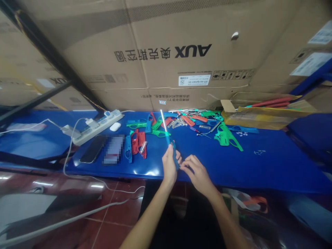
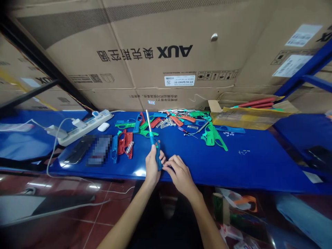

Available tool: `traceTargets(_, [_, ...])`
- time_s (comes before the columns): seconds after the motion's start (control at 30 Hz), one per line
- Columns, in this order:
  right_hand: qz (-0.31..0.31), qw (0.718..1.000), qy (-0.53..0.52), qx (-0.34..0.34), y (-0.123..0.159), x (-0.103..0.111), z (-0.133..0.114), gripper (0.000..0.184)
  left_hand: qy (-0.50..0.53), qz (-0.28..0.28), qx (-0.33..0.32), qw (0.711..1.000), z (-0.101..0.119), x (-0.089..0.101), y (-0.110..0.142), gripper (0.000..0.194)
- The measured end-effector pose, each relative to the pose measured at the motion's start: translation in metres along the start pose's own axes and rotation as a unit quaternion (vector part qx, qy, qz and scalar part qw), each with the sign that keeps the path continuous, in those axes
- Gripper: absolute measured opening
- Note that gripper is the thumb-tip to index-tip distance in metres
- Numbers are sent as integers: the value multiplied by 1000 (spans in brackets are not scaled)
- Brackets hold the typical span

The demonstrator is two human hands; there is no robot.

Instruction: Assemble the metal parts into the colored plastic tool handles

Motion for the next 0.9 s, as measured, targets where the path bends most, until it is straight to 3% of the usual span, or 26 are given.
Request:
traceTargets(0.1, [-4,1000,1,5,-1,-3,-2,16,-42,1,-7,999,-1,0,-1,48])
traceTargets(0.27, [-12,1000,1,5,-1,-5,-2,16,-125,17,-25,992,2,1,0,57])
traceTargets(0.57, [27,998,49,30,1,-2,-13,20,18,22,-21,999,2,2,-2,52])
traceTargets(0.73, [99,992,69,20,10,-2,-16,19,69,16,-40,997,5,6,-2,49])
traceTargets(0.9, [184,982,47,-20,22,-8,-16,29,31,-4,-52,998,8,8,-3,50])
Point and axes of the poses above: each hand's wrist, its own y-axis away from the middle knuckle, its own x-axis out of the back of the hand, z = x × y, the point moved 10 cm from there along -y, towards the middle knuckle, and after that the axes turned 8 degrees about x, right-handed, at the moved point
